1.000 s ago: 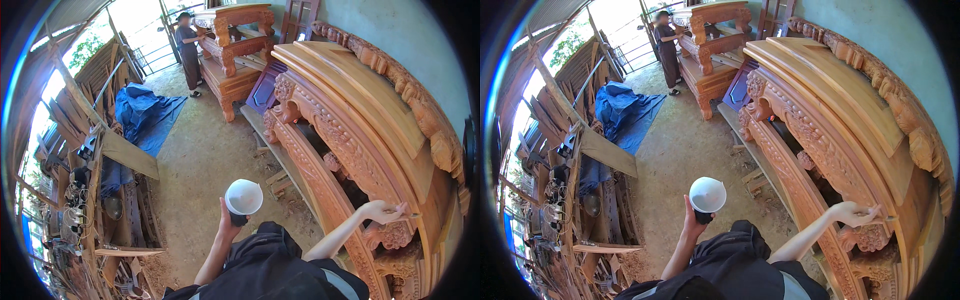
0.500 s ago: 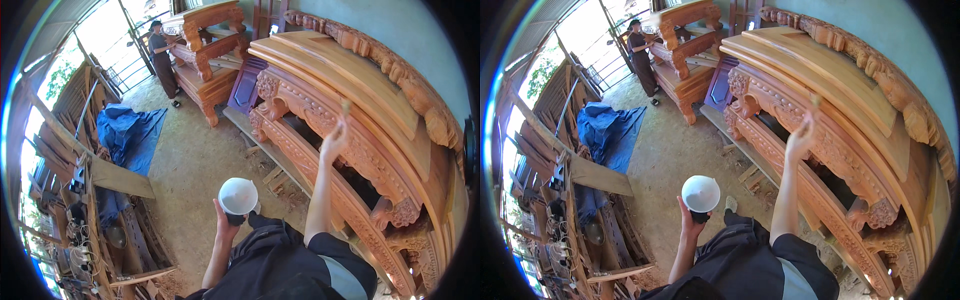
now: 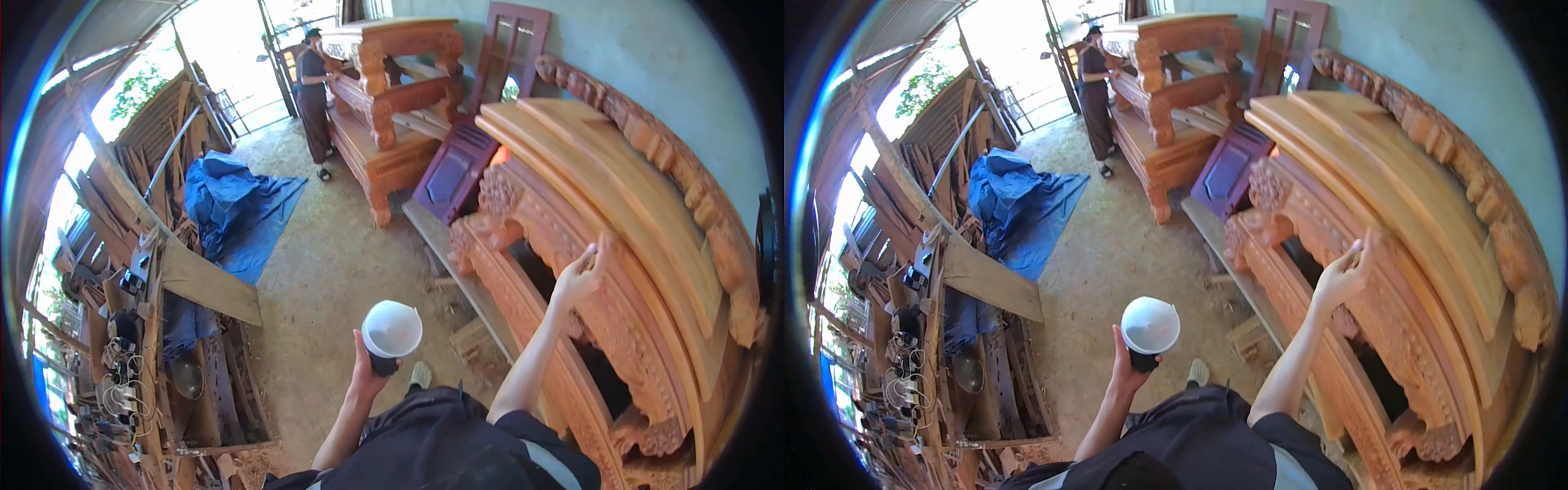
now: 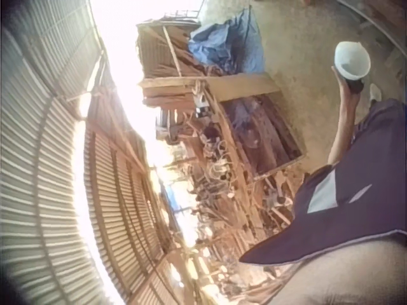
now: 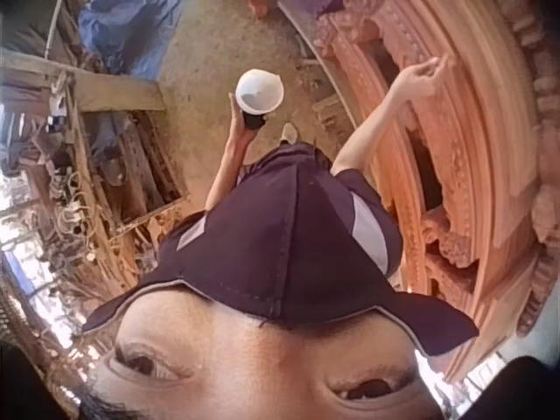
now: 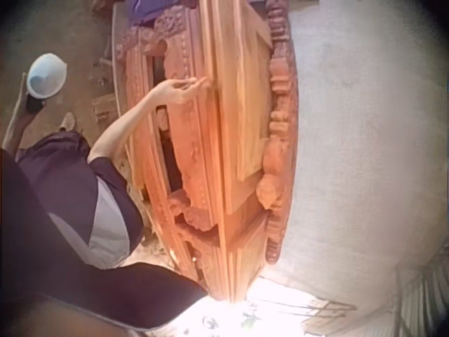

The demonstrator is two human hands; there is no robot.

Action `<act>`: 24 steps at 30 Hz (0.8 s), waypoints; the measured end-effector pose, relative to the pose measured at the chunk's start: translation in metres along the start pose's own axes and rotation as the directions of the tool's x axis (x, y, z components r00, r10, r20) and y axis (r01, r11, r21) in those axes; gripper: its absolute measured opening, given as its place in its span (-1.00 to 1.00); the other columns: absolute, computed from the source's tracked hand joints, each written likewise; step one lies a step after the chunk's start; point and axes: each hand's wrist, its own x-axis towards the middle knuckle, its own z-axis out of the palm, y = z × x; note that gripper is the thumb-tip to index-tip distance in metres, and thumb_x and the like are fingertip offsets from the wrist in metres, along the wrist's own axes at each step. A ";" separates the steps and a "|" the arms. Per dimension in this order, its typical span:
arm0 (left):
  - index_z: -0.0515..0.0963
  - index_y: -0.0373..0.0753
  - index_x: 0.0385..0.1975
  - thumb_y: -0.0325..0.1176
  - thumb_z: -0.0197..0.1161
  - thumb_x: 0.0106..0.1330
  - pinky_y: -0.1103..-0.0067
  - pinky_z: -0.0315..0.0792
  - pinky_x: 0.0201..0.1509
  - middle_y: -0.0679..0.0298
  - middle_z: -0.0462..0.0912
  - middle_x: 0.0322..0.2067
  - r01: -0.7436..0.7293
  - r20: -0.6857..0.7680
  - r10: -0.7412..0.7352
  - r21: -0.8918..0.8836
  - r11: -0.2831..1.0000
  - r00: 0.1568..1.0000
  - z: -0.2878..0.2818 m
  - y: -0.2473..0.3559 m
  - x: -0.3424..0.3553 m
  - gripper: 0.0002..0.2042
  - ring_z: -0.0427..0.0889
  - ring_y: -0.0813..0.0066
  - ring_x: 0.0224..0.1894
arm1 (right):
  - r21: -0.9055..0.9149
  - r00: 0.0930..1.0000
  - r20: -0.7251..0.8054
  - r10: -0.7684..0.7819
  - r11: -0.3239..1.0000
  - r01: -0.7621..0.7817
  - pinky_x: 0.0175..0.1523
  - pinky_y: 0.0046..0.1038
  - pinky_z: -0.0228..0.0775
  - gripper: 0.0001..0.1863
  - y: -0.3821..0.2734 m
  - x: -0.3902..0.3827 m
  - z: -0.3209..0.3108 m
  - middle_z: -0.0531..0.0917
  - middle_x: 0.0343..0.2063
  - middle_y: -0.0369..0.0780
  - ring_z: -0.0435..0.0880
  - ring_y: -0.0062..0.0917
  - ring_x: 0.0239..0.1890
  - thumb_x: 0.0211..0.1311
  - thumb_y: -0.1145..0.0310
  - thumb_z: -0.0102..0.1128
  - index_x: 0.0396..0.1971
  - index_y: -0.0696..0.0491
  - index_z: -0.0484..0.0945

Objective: The person applies finish to a carved wooden cabinet using a paintbrush while holding a plastic container.

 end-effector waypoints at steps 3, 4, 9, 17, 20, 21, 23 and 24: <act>0.35 -0.04 0.30 0.41 -0.20 0.41 0.40 0.56 -0.27 0.21 0.58 0.08 0.015 0.008 -0.015 0.012 1.000 1.000 0.005 0.008 0.019 -0.28 0.60 0.31 -0.07 | 0.305 0.971 0.187 0.147 0.931 -0.200 0.02 -0.40 0.56 -0.77 -0.012 -0.008 0.025 0.65 0.09 -0.06 0.74 -0.35 -0.04 0.46 0.47 0.13 0.00 0.20 0.63; 0.36 -0.04 0.29 0.43 -0.19 0.39 0.38 0.56 -0.28 0.20 0.59 0.08 0.028 -0.008 -0.028 0.018 0.999 1.000 0.002 0.011 0.021 -0.27 0.61 0.29 -0.07 | 0.070 0.995 0.099 0.019 0.997 -0.026 -0.08 -0.33 0.57 -0.76 -0.023 -0.003 0.017 0.69 -0.08 -0.09 0.71 -0.30 -0.11 0.44 0.42 0.19 0.01 0.19 0.61; 0.38 -0.02 0.28 0.44 -0.16 0.37 0.36 0.55 -0.29 0.22 0.57 0.11 0.008 0.027 -0.009 0.036 0.999 1.000 0.002 0.030 0.066 -0.27 0.60 0.26 -0.05 | -0.203 0.892 -0.450 0.046 0.967 -0.153 -0.04 -0.37 0.58 -0.82 -0.012 0.023 -0.038 0.71 -0.17 -0.08 0.73 -0.33 -0.19 0.37 0.40 0.30 -0.21 0.21 0.59; 0.39 -0.05 0.25 0.40 -0.15 0.40 0.38 0.55 -0.31 0.24 0.60 0.04 0.077 -0.034 -0.076 0.035 0.996 0.997 0.007 0.060 0.108 -0.30 0.61 0.32 -0.12 | -0.204 0.866 -0.499 -0.028 0.975 -0.086 -0.02 -0.34 0.53 -0.81 0.022 0.027 0.004 0.69 -0.24 -0.06 0.70 -0.28 -0.19 0.38 0.40 0.28 -0.26 0.21 0.50; 0.39 -0.05 0.25 0.40 -0.14 0.40 0.37 0.53 -0.30 0.24 0.59 0.04 0.097 -0.008 -0.097 0.048 0.994 0.995 0.016 0.057 0.119 -0.30 0.60 0.32 -0.12 | -0.450 0.950 -0.250 -0.187 0.891 0.057 -0.03 -0.32 0.48 -0.87 -0.004 0.022 0.050 0.68 -0.23 -0.12 0.67 -0.28 -0.14 0.31 0.44 0.32 -0.25 0.13 0.57; 0.39 -0.05 0.25 0.40 -0.15 0.41 0.37 0.53 -0.30 0.24 0.59 0.04 0.100 -0.002 -0.100 0.054 0.993 0.995 0.019 0.057 0.124 -0.31 0.60 0.32 -0.12 | -0.375 0.963 -0.218 -0.155 0.925 0.064 -0.03 -0.30 0.48 -0.86 -0.008 0.016 0.067 0.69 -0.20 -0.15 0.66 -0.25 -0.14 0.29 0.45 0.33 -0.23 0.12 0.56; 0.39 -0.06 0.25 0.40 -0.15 0.41 0.37 0.53 -0.30 0.23 0.59 0.04 0.141 0.007 -0.142 0.043 0.989 0.990 0.026 0.054 0.128 -0.31 0.60 0.32 -0.12 | -0.190 0.990 -0.089 -0.112 0.977 0.094 -0.01 -0.29 0.47 -0.85 -0.011 0.006 0.094 0.69 -0.16 -0.16 0.65 -0.23 -0.13 0.29 0.46 0.32 -0.20 0.10 0.56; 0.39 -0.06 0.25 0.40 -0.16 0.41 0.37 0.53 -0.30 0.23 0.59 0.04 0.157 0.004 -0.157 0.023 0.987 0.988 0.028 0.052 0.128 -0.30 0.60 0.32 -0.12 | -0.071 0.994 0.008 -0.105 0.992 0.105 0.01 -0.31 0.47 -0.86 -0.011 0.004 0.100 0.69 -0.15 -0.15 0.66 -0.24 -0.11 0.30 0.47 0.30 -0.18 0.11 0.57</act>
